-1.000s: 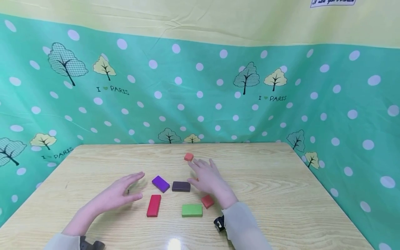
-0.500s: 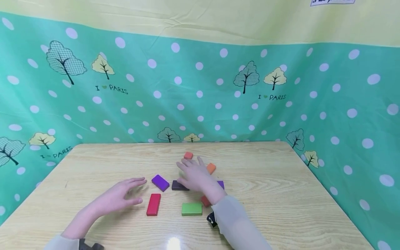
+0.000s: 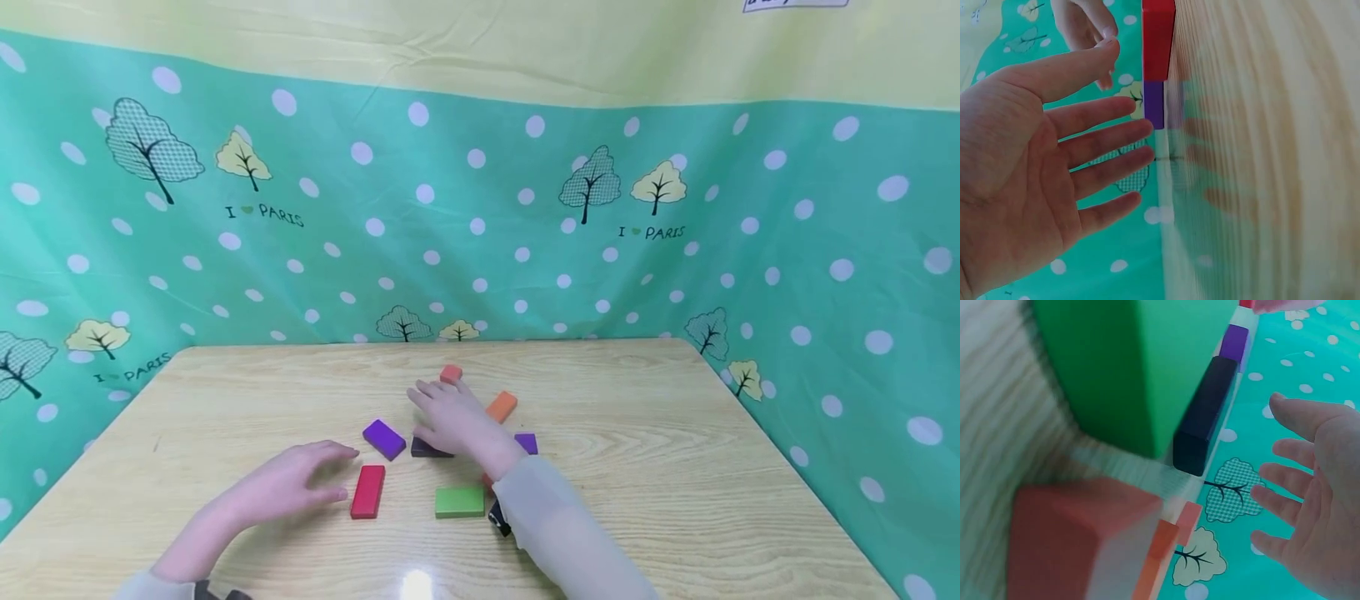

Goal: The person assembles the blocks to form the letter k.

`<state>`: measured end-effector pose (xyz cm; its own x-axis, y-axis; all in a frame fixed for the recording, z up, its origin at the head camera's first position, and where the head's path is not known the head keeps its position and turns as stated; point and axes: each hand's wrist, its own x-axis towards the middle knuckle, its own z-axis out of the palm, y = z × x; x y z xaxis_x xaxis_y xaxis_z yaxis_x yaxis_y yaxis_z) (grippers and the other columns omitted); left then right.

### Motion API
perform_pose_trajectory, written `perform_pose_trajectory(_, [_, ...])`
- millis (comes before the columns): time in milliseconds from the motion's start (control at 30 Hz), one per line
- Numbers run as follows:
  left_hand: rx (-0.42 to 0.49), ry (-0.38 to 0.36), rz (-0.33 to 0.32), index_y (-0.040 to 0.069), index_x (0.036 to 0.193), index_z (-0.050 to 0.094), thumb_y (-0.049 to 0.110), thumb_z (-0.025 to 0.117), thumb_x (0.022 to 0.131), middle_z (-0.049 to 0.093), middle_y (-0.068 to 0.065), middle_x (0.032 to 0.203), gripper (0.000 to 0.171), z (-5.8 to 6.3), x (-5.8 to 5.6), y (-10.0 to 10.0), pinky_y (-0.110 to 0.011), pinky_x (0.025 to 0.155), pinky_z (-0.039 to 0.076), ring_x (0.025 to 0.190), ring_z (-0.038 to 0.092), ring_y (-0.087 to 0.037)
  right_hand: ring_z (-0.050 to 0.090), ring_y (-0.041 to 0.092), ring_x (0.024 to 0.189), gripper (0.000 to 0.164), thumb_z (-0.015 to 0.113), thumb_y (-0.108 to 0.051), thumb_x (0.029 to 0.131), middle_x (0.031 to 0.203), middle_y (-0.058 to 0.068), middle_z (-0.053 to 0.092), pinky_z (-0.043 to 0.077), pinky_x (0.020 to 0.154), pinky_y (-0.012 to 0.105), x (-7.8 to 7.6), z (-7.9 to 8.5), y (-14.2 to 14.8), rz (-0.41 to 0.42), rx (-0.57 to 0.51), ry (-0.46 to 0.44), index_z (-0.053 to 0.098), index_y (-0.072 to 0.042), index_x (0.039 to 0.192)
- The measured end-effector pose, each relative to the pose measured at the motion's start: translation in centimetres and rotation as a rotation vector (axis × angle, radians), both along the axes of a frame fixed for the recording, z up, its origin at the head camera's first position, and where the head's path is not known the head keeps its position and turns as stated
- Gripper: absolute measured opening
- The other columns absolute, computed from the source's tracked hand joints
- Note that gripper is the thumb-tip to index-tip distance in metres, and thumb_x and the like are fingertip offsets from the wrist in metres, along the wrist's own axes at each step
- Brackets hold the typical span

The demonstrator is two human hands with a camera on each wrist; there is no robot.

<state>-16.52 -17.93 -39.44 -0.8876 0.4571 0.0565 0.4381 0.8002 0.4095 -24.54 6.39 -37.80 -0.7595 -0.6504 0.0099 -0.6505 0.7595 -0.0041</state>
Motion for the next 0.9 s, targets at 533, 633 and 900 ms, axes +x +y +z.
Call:
perform_pose_trajectory(533, [-0.048,0.03,-0.089,0.006,0.115,0.061,0.028,0.073,0.072,0.065,-0.003,0.108,0.05,-0.3,-0.3,1.1,-0.038,0.087,0.049,0.1,0.06,-0.02,0.041,0.016,0.127,0.052,0.056,-0.029,0.09,0.141,-0.001,0.041,0.031,0.108,0.037,-0.4,0.0,-1.6,0.154,-0.042,-0.052,0.039,-0.019,0.138])
perform_pose_trajectory(633, [-0.061,0.041,-0.101,0.006,0.114,0.062,0.027,0.073,0.071,0.065,-0.002,0.107,0.049,-0.2,-0.3,1.4,-0.037,0.085,0.049,0.099,0.061,-0.019,0.042,0.017,0.127,0.05,0.056,-0.027,0.09,0.141,-0.001,0.041,0.032,0.107,0.037,-0.4,-0.1,-1.8,0.168,-0.037,-0.07,0.041,-0.02,0.137])
perform_pose_trajectory(900, [-0.073,0.044,-0.121,0.005,0.11,0.064,0.026,0.075,0.069,0.064,-0.002,0.106,0.047,0.3,-0.2,1.9,-0.038,0.084,0.049,0.096,0.061,-0.02,0.044,0.017,0.125,0.042,0.056,-0.023,0.09,0.141,0.0,0.041,0.036,0.105,0.031,-0.3,-0.3,-2.5,0.228,-0.017,-0.05,0.049,-0.022,0.131])
